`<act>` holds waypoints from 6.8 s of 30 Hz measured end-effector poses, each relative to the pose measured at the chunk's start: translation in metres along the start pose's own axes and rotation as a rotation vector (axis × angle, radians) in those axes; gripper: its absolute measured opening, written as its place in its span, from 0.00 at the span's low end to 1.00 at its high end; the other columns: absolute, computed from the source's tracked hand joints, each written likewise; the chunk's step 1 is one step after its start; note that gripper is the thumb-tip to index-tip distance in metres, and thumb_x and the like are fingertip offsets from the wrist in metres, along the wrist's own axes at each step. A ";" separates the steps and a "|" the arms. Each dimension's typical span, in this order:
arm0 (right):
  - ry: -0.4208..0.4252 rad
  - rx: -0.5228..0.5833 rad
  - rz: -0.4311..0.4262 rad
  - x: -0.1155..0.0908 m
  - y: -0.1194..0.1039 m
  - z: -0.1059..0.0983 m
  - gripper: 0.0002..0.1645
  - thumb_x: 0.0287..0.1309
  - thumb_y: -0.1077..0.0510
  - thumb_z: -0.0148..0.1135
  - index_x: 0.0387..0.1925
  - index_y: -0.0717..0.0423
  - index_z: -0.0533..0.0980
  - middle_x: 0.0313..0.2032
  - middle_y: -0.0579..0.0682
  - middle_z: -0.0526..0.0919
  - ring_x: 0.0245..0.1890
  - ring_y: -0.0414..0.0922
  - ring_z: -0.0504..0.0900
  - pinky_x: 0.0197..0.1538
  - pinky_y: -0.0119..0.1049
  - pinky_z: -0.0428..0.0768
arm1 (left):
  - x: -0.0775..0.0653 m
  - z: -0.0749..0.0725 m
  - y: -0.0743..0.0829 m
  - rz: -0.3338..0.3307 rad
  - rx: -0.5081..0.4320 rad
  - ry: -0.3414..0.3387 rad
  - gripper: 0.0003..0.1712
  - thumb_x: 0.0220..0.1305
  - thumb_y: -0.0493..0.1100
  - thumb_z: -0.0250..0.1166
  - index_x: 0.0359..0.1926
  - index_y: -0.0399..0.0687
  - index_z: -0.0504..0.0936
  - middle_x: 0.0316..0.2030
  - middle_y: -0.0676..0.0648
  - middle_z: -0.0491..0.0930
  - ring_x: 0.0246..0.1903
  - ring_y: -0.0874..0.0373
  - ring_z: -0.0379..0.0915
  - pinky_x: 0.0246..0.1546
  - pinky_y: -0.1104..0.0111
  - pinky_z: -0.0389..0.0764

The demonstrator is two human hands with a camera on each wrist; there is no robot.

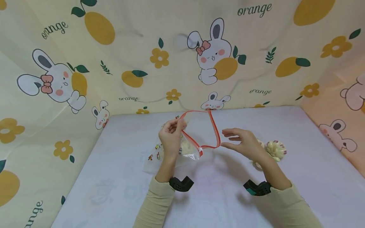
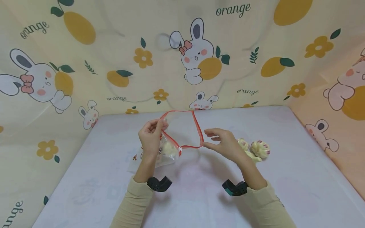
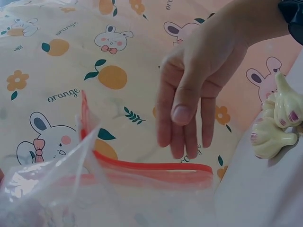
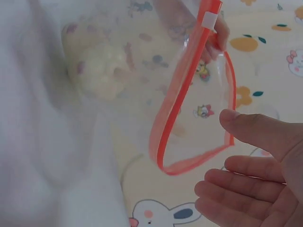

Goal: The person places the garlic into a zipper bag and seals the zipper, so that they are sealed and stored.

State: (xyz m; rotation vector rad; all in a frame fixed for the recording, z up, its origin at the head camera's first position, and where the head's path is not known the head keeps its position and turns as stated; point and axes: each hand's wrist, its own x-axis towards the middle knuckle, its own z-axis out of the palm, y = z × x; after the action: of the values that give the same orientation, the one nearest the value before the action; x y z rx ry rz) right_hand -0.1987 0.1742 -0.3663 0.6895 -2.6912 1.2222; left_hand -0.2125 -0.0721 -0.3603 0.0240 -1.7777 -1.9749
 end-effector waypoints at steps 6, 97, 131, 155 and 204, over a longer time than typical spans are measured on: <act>0.002 -0.047 0.015 -0.009 0.005 -0.008 0.26 0.51 0.60 0.71 0.53 0.65 0.77 0.49 0.62 0.84 0.48 0.57 0.84 0.50 0.45 0.84 | 0.001 -0.001 -0.001 0.006 0.002 -0.001 0.12 0.63 0.40 0.65 0.39 0.32 0.82 0.34 0.30 0.85 0.26 0.71 0.81 0.30 0.82 0.81; 0.015 -0.244 0.066 -0.093 0.093 -0.049 0.31 0.31 0.59 0.81 0.44 0.60 0.81 0.48 0.67 0.83 0.45 0.06 0.57 0.41 0.10 0.73 | 0.002 0.001 -0.006 0.043 0.018 0.009 0.12 0.62 0.38 0.65 0.37 0.29 0.82 0.32 0.30 0.84 0.25 0.71 0.79 0.29 0.83 0.79; 0.106 -0.250 -0.034 -0.093 0.101 -0.045 0.21 0.36 0.64 0.77 0.39 0.55 0.84 0.40 0.43 0.88 0.44 0.08 0.64 0.39 0.08 0.73 | 0.001 0.001 -0.003 0.025 0.015 0.007 0.12 0.63 0.39 0.64 0.38 0.29 0.82 0.34 0.30 0.85 0.25 0.72 0.80 0.30 0.83 0.80; 0.106 -0.255 -0.069 -0.084 0.083 -0.049 0.19 0.39 0.63 0.76 0.39 0.54 0.85 0.39 0.61 0.87 0.39 0.12 0.69 0.36 0.09 0.74 | 0.000 0.001 -0.002 0.022 0.011 0.013 0.13 0.63 0.39 0.65 0.38 0.29 0.82 0.34 0.29 0.84 0.25 0.72 0.80 0.30 0.82 0.80; 0.094 -0.111 -0.028 -0.053 0.056 -0.050 0.20 0.45 0.64 0.74 0.45 0.61 0.83 0.42 0.53 0.88 0.36 0.15 0.77 0.32 0.14 0.77 | 0.000 0.003 -0.007 0.032 -0.017 -0.018 0.12 0.63 0.38 0.64 0.37 0.28 0.81 0.33 0.27 0.84 0.25 0.72 0.81 0.31 0.81 0.82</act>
State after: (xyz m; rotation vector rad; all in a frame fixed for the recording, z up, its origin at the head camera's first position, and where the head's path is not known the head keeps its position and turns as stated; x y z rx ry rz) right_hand -0.1807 0.2619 -0.3864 0.6357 -2.6396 1.0618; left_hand -0.2157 -0.0685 -0.3669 -0.0282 -1.7613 -1.9734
